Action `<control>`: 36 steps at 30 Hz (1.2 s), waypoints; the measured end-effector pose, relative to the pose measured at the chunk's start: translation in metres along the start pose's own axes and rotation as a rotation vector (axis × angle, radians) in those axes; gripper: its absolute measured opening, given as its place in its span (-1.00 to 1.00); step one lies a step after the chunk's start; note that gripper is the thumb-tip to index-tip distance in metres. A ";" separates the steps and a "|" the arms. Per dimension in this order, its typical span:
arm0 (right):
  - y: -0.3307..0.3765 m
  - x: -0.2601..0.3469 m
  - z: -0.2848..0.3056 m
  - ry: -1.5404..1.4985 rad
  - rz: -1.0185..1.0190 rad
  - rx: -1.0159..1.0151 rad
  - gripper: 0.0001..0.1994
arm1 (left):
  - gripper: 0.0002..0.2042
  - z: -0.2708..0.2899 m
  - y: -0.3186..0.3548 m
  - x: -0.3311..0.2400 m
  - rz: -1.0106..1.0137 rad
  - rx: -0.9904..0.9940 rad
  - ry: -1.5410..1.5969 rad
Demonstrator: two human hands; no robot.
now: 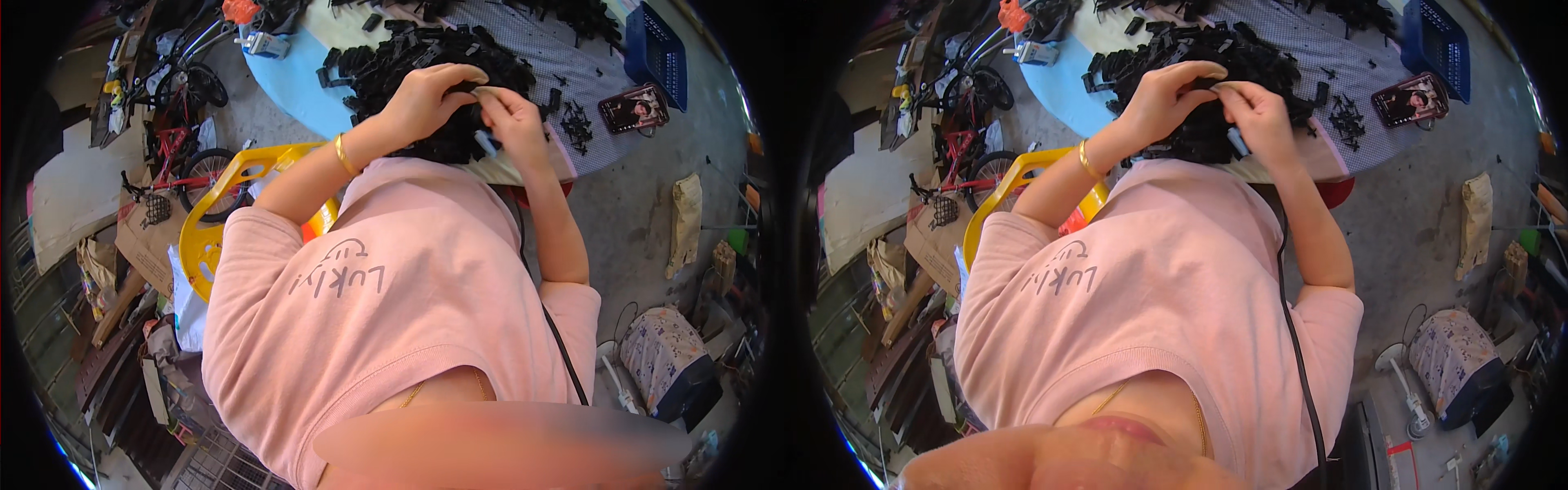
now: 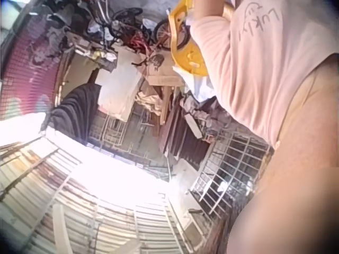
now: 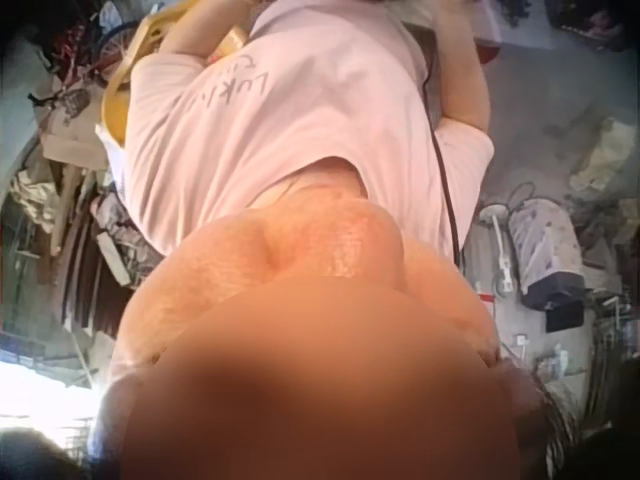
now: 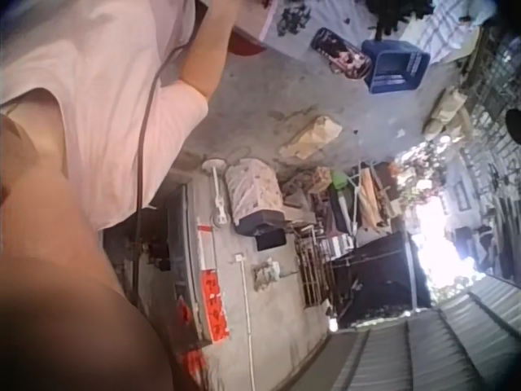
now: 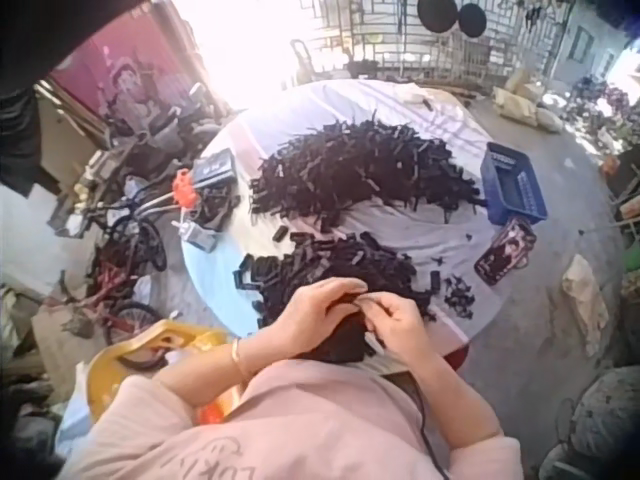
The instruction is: The recorder is assembling and grouping bundles of black hair or synthetic fibers.
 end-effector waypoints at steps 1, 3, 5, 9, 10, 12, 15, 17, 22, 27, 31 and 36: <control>-0.003 0.000 0.006 0.068 0.016 -0.025 -0.82 | -0.63 -0.004 -0.003 0.008 -0.044 -0.002 -0.009; -0.006 -0.009 0.023 0.117 0.102 -0.162 -0.80 | -0.58 -0.003 -0.012 0.011 -0.013 0.061 -0.028; -0.005 -0.005 0.035 -0.018 -0.011 -0.232 -0.80 | -0.53 -0.005 -0.014 0.017 0.015 0.126 -0.044; -0.002 -0.028 0.067 0.047 -0.008 -0.289 -0.81 | -0.30 0.015 -0.007 0.031 -0.229 -0.030 -0.155; 0.001 -0.035 0.074 0.132 0.037 -0.283 -0.81 | -0.25 0.027 0.011 0.040 -0.158 -0.122 -0.150; 0.007 -0.042 0.082 0.208 0.021 -0.294 -0.82 | -0.16 0.041 0.062 0.062 -0.019 -0.210 -0.241; 0.011 -0.070 0.101 0.137 0.006 -0.265 -0.82 | -0.06 0.026 0.155 0.103 0.146 -0.046 -0.454; 0.011 -0.075 0.102 0.088 -0.017 -0.248 -0.83 | -0.05 0.010 0.186 0.114 0.231 0.024 -0.541; 0.000 -0.071 0.092 0.143 -0.047 -0.166 -0.82 | -0.04 -0.029 0.187 0.126 0.372 0.035 -0.600; -0.012 -0.066 0.093 0.217 -0.023 -0.106 -0.81 | -0.04 -0.039 0.170 0.119 0.346 -0.086 -0.469; -0.017 -0.051 0.082 0.337 -0.047 -0.118 -0.81 | -0.10 -0.027 0.171 0.114 0.372 -0.076 -0.387; -0.011 -0.061 0.076 0.304 0.026 -0.210 -0.82 | -0.29 0.024 0.149 0.128 0.313 -0.052 -0.255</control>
Point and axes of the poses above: each hand's wrist, its own y-axis away from the middle knuckle, its own z-axis out of the back of the hand, x = y × z, the point moved 1 cm from there along -y, towards the middle knuckle, and after that the axes turned 10 degrees about -y, right-handed, at the moved point
